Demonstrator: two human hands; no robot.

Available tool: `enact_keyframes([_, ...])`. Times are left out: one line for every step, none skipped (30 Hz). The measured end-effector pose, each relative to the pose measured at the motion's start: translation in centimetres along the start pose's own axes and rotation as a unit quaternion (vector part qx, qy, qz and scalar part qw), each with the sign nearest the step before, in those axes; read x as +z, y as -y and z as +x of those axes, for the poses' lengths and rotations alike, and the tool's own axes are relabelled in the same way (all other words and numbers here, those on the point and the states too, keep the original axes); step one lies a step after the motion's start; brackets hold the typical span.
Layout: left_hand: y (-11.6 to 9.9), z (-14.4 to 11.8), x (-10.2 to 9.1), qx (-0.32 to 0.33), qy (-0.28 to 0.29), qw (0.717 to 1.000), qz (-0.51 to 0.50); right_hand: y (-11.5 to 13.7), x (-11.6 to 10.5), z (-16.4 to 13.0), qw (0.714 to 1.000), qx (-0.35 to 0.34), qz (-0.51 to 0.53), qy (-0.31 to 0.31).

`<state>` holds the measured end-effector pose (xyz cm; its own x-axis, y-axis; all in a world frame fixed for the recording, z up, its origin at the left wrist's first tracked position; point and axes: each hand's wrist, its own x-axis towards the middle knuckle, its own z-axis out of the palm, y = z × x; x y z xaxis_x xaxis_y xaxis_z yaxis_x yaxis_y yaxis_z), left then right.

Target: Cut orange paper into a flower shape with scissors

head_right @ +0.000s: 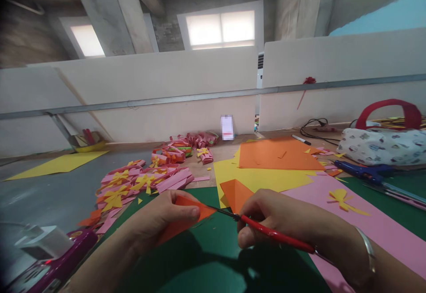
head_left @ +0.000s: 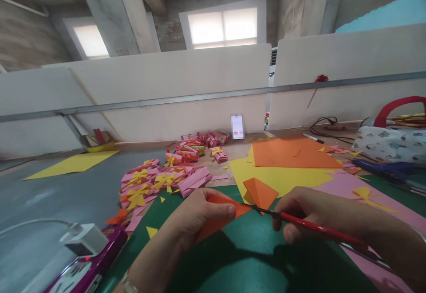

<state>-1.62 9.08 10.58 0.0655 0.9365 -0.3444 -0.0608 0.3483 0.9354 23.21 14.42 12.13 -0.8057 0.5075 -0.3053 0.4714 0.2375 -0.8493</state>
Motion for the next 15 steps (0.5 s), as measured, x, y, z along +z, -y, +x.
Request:
enact_keyframes([-0.05,-0.09,0.07,-0.007,-0.001,1.0,-0.004,0.02,0.03,0.0,1.0,0.0,-0.006,-0.003])
enact_keyframes([-0.07,-0.14,0.14,-0.013,-0.001,1.0,-0.013,0.06,0.08,0.0,1.0,0.0,-0.011,-0.006])
enact_keyframes([-0.05,-0.17,0.18,-0.017,-0.002,1.0,-0.021,0.1,0.13,-0.01,1.0,0.001,-0.015,-0.008])
enact_keyframes([-0.01,-0.15,0.2,-0.018,-0.004,1.0,-0.024,0.14,0.19,-0.01,1.0,0.0,-0.019,-0.01])
enact_keyframes([0.05,-0.12,0.22,-0.017,-0.007,0.999,-0.026,0.17,0.25,-0.01,1.0,-0.001,-0.023,-0.013])
enact_keyframes([0.12,-0.07,0.22,-0.015,-0.009,0.999,-0.029,0.19,0.31,-0.01,1.0,-0.003,-0.026,-0.015])
enact_keyframes([0.18,-0.03,0.22,-0.014,-0.013,0.999,-0.029,0.2,0.37,0.01,0.999,-0.004,-0.028,-0.015])
enact_keyframes([0.21,0.0,0.22,-0.013,-0.019,0.999,-0.028,0.18,0.42,0.03,0.999,-0.005,-0.027,-0.015])
enact_keyframes([0.23,0.02,0.24,-0.012,-0.022,0.999,-0.028,0.14,0.47,0.06,1.0,-0.005,-0.024,-0.017])
enact_keyframes([0.23,0.03,0.26,-0.01,-0.024,0.999,-0.029,0.07,0.51,0.1,1.0,-0.004,-0.019,-0.018])
enact_keyframes([0.21,0.02,0.28,-0.008,-0.025,0.999,-0.03,-0.01,0.54,0.15,1.0,-0.003,-0.012,-0.019])
enact_keyframes([0.18,0.01,0.31,-0.005,-0.023,0.999,-0.033,-0.11,0.57,0.2,1.0,-0.002,-0.005,-0.02])
enact_keyframes([0.15,0.01,0.33,-0.004,-0.02,0.999,-0.035,-0.2,0.57,0.26,1.0,-0.001,0.002,-0.022])
enact_keyframes([0.13,0.01,0.34,-0.002,-0.018,0.999,-0.037,-0.28,0.57,0.31,1.0,0.001,0.007,-0.022])
enact_keyframes([0.11,0.01,0.34,-0.001,-0.016,0.999,-0.037,-0.34,0.55,0.36,1.0,0.004,0.01,-0.022])
